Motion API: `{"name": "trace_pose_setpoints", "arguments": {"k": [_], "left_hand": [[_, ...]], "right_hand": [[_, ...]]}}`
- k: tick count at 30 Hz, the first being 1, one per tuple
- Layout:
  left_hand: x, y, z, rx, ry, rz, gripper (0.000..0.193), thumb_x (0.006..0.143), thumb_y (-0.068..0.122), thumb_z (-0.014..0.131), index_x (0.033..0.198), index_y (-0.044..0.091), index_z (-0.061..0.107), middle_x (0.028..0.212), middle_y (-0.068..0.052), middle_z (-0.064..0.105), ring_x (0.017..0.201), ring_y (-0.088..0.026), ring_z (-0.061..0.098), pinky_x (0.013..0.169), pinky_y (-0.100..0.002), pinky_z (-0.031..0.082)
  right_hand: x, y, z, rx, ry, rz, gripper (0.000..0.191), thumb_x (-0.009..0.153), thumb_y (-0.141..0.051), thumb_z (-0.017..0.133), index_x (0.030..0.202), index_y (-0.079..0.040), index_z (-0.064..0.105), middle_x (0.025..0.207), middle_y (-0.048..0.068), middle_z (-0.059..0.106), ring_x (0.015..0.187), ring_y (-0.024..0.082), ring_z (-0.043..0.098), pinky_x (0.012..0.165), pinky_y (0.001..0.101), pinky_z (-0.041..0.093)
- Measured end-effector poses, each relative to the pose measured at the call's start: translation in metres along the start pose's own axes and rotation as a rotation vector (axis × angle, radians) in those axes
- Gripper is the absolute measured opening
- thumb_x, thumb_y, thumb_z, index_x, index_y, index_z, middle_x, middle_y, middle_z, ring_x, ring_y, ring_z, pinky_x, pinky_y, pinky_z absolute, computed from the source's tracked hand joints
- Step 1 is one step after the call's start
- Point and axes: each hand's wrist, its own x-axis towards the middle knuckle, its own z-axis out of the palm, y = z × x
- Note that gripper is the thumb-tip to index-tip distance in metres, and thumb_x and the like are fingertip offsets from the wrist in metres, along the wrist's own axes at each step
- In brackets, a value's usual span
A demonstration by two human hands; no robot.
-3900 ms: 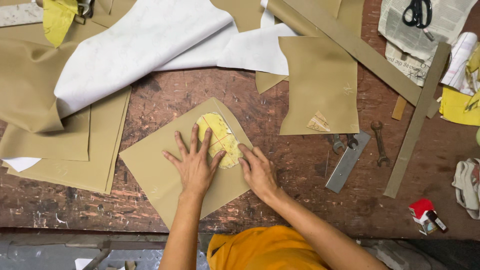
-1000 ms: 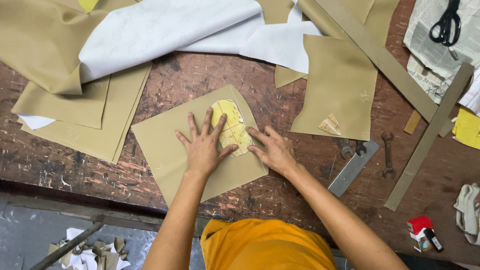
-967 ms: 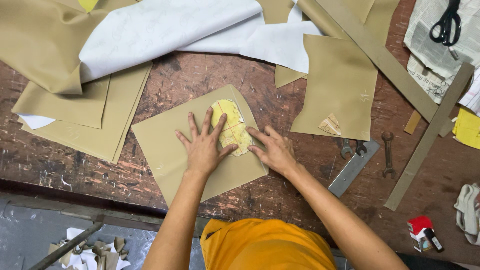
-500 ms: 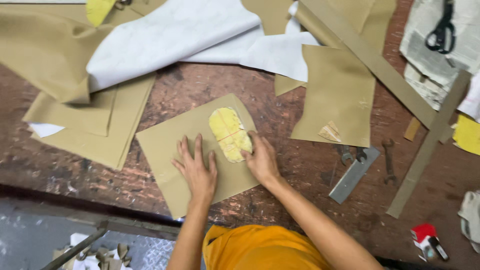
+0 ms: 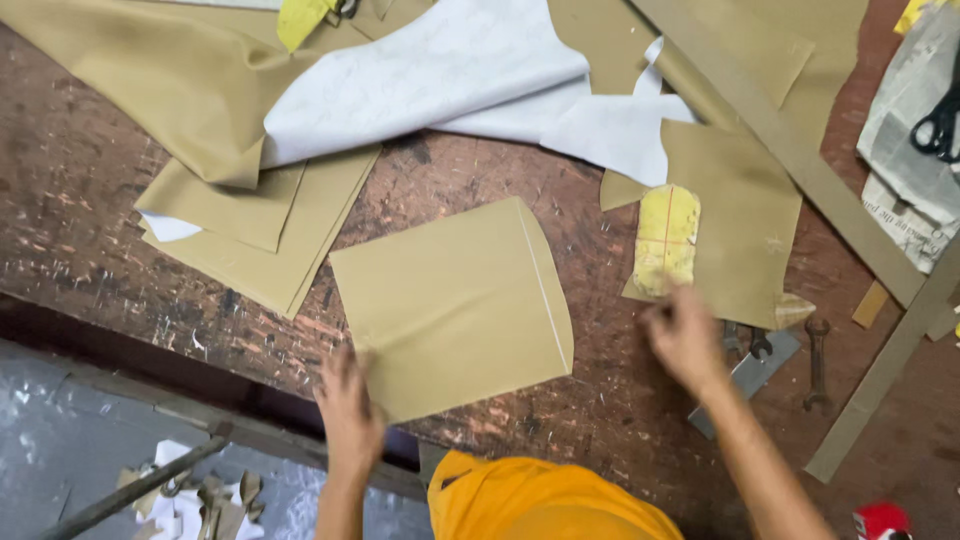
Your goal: The person marks lines on a brown paper pattern using a ruler and chalk, then traces a small template onto the pattern. They cut a white paper strip with scissors and continue marking and tracing on the brown pattern using a tape measure and template.
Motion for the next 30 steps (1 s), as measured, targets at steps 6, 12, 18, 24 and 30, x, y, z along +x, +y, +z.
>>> {"name": "trace_pose_setpoints", "arguments": {"k": [6, 12, 18, 24, 30], "left_hand": [[-0.058, 0.027, 0.012, 0.221, -0.289, 0.085, 0.096, 0.064, 0.039, 0.079, 0.153, 0.024, 0.048, 0.165, -0.006, 0.033, 0.152, -0.035, 0.018, 0.114, -0.07, 0.009], [-0.074, -0.005, 0.015, 0.163, -0.046, 0.273, 0.044, 0.081, 0.007, 0.064, 0.124, 0.016, 0.065, 0.141, 0.0, 0.057, 0.142, -0.028, 0.042, 0.12, -0.059, 0.025], [-0.05, -0.012, -0.008, -0.089, -0.063, 0.212, 0.027, 0.086, 0.007, 0.066, 0.111, 0.013, 0.072, 0.118, -0.001, 0.072, 0.124, -0.023, 0.06, 0.116, -0.055, 0.031], [0.038, -0.001, -0.021, -0.346, 0.041, 0.005, 0.019, 0.093, 0.015, 0.07, 0.108, 0.004, 0.074, 0.105, -0.015, 0.077, 0.095, -0.029, 0.076, 0.086, -0.038, 0.058], [0.134, 0.005, -0.018, -0.284, 0.103, -0.007, 0.034, 0.09, 0.018, 0.076, 0.121, 0.005, 0.073, 0.111, -0.022, 0.073, 0.104, -0.039, 0.068, 0.09, -0.046, 0.053]], "right_hand": [[-0.062, -0.054, 0.029, -0.152, -0.535, -0.104, 0.073, 0.082, -0.036, 0.079, 0.148, -0.033, 0.05, 0.135, 0.006, 0.049, 0.084, 0.026, 0.07, 0.074, 0.0395, 0.061], [-0.099, -0.033, 0.04, -0.006, -0.368, -0.388, 0.052, 0.081, -0.035, 0.079, 0.13, -0.024, 0.065, 0.117, 0.003, 0.061, 0.08, 0.023, 0.072, 0.069, 0.0384, 0.061], [-0.099, -0.025, 0.053, -0.035, -0.456, -0.304, 0.048, 0.085, -0.022, 0.074, 0.132, -0.017, 0.068, 0.121, 0.005, 0.061, 0.082, 0.021, 0.07, 0.065, 0.0343, 0.062], [-0.032, -0.048, 0.048, 0.297, -0.13, -0.292, 0.019, 0.095, -0.014, 0.064, 0.109, -0.003, 0.071, 0.102, 0.01, 0.069, 0.096, 0.026, 0.071, 0.083, 0.0385, 0.058], [0.08, -0.089, 0.066, 0.262, -0.114, 0.026, 0.029, 0.092, -0.026, 0.073, 0.111, -0.004, 0.074, 0.109, 0.013, 0.077, 0.099, 0.02, 0.073, 0.087, 0.0343, 0.056]]}}
